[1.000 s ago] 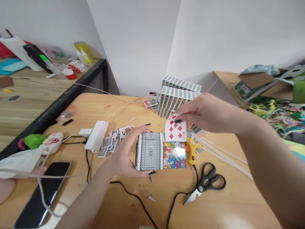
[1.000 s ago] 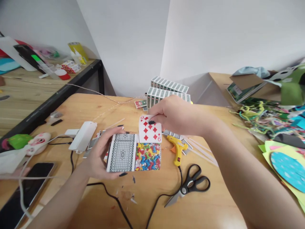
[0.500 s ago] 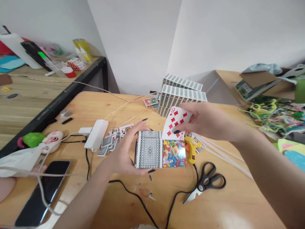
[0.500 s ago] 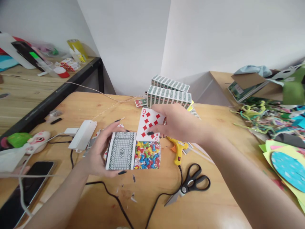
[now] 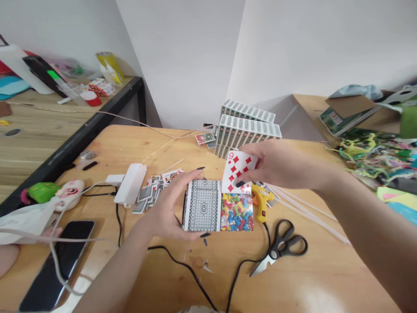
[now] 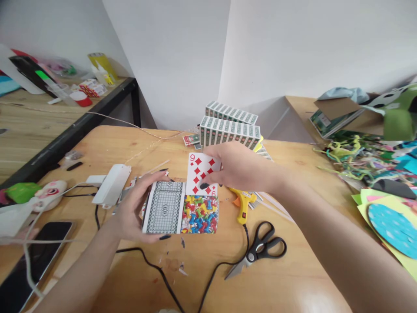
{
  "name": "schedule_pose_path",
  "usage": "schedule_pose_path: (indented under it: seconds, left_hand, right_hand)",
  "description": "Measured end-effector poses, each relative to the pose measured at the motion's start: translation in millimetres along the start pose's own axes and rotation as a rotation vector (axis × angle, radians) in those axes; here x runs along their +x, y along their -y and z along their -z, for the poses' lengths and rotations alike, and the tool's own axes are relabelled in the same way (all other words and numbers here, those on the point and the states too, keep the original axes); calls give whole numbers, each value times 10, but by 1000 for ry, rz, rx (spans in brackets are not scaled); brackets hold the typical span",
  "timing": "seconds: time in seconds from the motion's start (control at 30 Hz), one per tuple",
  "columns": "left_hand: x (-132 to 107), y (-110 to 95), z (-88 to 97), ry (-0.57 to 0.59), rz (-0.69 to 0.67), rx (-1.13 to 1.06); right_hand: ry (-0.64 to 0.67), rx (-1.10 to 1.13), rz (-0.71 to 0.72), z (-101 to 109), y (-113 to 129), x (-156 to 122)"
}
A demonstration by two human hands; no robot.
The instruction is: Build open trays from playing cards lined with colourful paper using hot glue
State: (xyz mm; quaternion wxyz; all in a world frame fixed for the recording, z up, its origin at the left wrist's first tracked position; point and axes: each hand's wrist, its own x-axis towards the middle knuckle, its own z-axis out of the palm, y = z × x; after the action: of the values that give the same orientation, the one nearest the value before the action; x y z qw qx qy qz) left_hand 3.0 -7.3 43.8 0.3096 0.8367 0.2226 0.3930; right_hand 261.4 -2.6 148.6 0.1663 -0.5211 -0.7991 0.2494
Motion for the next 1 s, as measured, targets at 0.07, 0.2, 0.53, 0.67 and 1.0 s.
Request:
schedule_pose_path:
  seconds: [0.07, 0.2, 0.53, 0.67, 1.0]
  left_hand:
    - [22, -18, 19, 7, -53, 61]
    - [54, -33, 41, 33, -115, 98]
    - [45, -44, 48, 32, -99, 107]
    - [43, -49, 51, 35, -110, 111]
    - [59, -66, 53, 48, -138, 128]
  right_hand:
    - [-2, 0, -21, -15, -12, -3]
    - [0, -28, -33, -24, -15, -10]
    - [17, 6, -39, -12, 28, -35]
    - [95, -2, -40, 18, 51, -38]
    - [168, -63, -40, 40, 92, -20]
